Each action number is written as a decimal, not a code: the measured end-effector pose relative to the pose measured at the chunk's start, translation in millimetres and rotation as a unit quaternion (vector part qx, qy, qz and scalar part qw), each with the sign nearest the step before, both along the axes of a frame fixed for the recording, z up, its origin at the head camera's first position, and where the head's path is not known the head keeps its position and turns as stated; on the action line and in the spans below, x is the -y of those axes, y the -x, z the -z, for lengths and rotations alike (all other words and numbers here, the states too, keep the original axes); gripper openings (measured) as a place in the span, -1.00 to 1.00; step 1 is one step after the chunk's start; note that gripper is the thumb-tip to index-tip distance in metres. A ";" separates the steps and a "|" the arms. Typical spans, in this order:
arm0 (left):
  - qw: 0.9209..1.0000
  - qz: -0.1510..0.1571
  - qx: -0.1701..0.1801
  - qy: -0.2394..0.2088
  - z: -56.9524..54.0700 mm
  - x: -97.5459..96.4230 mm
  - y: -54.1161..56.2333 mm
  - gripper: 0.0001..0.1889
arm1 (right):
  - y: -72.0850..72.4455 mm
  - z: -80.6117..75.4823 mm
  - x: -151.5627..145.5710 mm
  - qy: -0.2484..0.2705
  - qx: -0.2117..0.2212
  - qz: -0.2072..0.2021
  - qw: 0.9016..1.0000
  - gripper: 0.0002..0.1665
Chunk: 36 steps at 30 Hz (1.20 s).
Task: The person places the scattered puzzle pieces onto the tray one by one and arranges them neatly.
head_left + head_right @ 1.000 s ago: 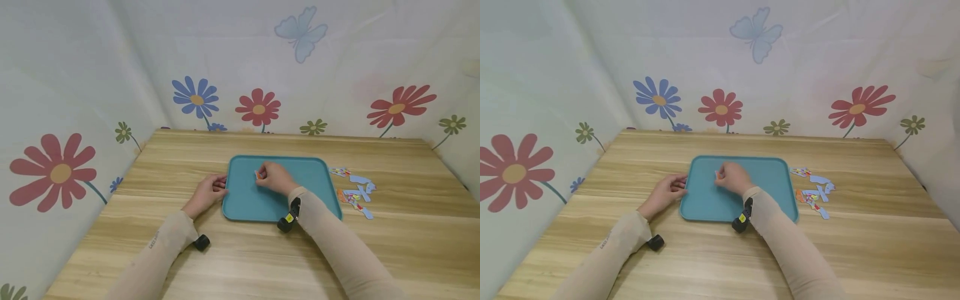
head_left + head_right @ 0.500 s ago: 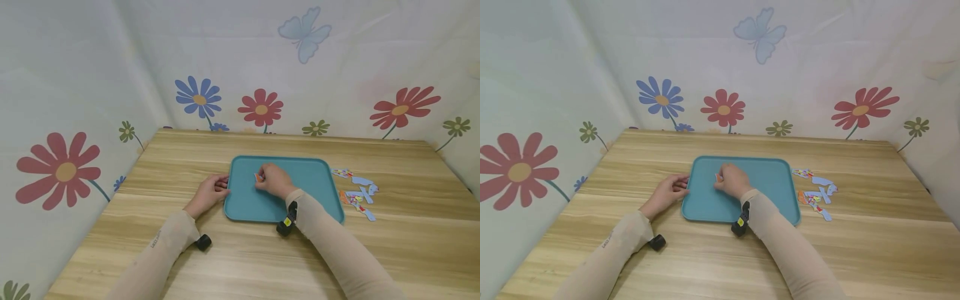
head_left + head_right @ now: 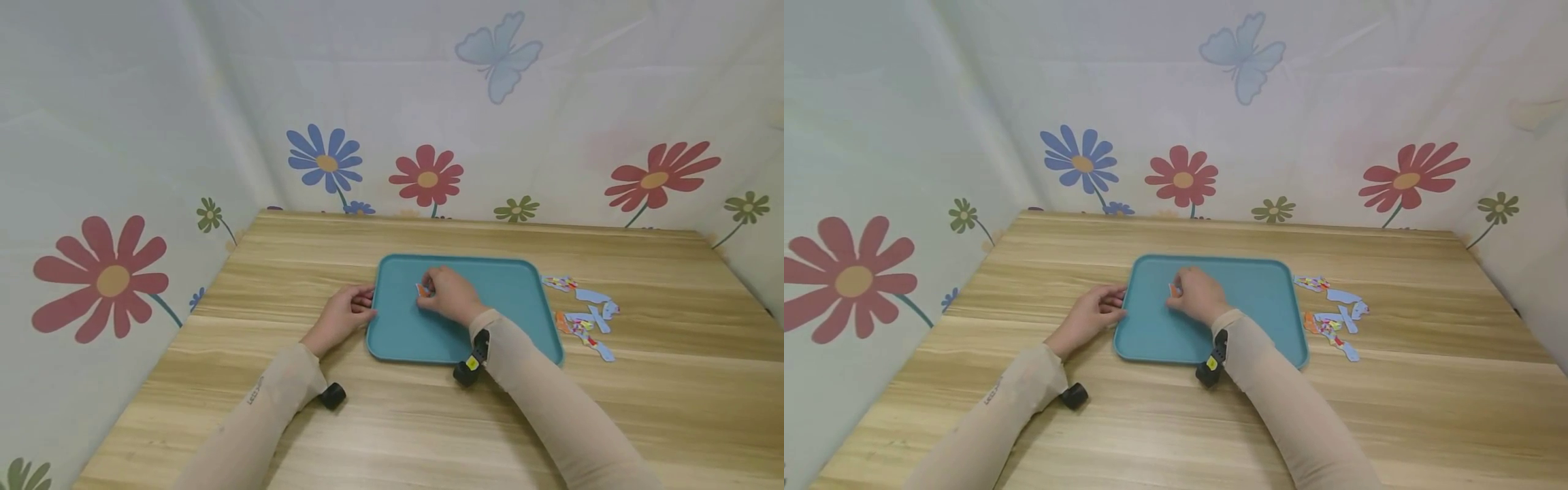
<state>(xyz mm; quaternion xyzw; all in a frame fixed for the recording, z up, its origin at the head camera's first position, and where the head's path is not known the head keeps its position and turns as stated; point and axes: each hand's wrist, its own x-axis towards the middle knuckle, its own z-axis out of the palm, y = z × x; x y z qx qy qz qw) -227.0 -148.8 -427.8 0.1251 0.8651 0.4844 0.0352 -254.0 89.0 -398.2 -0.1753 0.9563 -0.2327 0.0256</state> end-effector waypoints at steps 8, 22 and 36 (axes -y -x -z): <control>1.000 -0.001 -0.001 0.002 -0.3 -0.2 -0.4 -0.48 | -4.2 -12.4 -3.2 0.011 -0.006 -0.003 1.000 -0.60; 1.000 0.005 -0.003 0.002 -1.3 1.0 -2.5 -0.48 | -17.4 -40.5 -18.9 0.010 -0.007 -0.009 1.000 -0.51; 1.000 0.008 -0.004 0.003 1.9 2.5 -1.8 -0.48 | -32.2 -56.1 -49.9 0.041 -0.042 0.002 0.998 -0.55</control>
